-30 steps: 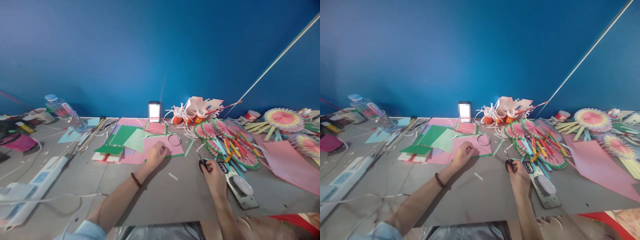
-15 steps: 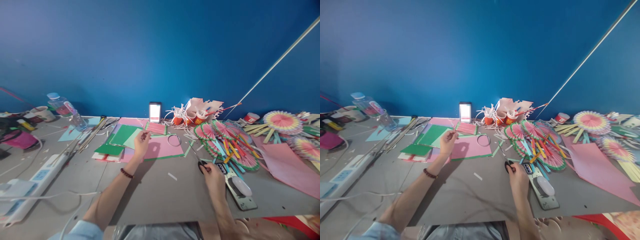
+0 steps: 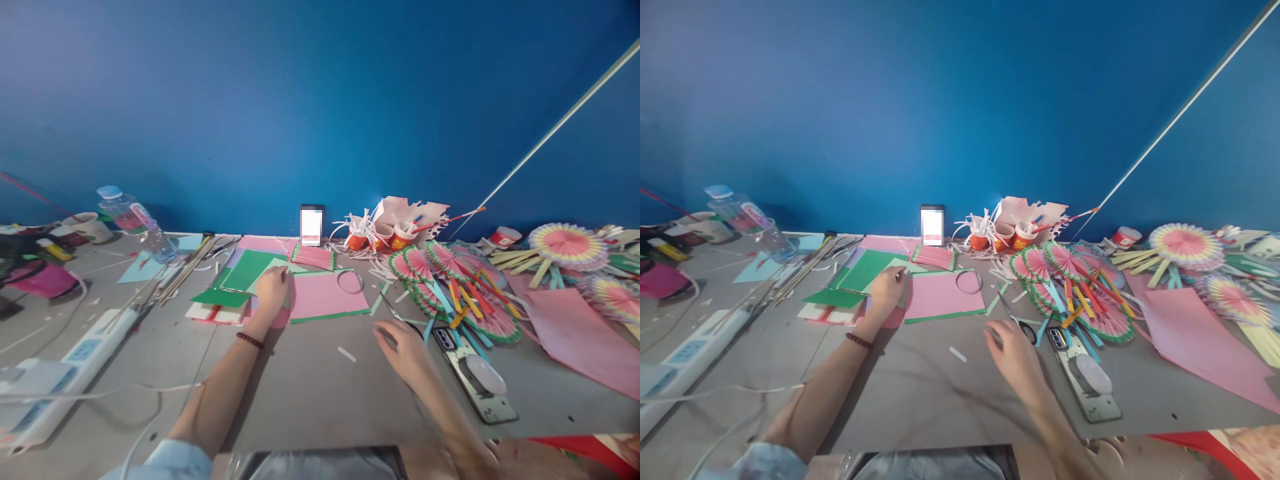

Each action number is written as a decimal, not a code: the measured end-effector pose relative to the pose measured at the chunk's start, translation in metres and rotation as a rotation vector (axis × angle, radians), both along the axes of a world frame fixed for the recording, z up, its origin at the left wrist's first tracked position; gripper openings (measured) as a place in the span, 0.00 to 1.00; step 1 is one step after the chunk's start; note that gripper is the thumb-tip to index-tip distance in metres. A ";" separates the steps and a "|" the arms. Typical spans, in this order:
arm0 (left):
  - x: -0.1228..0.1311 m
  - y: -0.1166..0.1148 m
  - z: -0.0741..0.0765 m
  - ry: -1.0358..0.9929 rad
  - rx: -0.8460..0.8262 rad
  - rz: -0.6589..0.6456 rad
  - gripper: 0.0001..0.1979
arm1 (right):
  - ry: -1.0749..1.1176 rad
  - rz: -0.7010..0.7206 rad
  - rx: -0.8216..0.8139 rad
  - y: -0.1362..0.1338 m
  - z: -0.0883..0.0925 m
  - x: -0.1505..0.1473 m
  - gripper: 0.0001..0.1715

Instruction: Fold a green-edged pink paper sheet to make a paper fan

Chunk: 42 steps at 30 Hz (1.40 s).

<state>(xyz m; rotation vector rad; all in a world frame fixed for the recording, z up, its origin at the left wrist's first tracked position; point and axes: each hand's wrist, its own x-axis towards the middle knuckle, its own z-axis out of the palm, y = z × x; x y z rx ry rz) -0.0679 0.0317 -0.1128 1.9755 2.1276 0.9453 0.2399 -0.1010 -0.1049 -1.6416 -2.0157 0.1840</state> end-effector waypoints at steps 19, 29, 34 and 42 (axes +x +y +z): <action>-0.002 0.005 -0.011 -0.009 0.055 -0.045 0.14 | -0.141 0.289 0.015 0.032 -0.016 -0.043 0.19; -0.009 0.004 -0.004 0.130 0.100 0.100 0.19 | -0.097 0.249 0.071 0.032 -0.023 -0.043 0.19; -0.010 0.001 -0.005 0.306 0.005 0.170 0.26 | -0.102 0.250 0.037 0.030 -0.021 -0.042 0.19; -0.005 -0.004 0.009 0.203 0.039 0.101 0.25 | -0.152 0.251 -0.013 0.029 -0.015 -0.043 0.20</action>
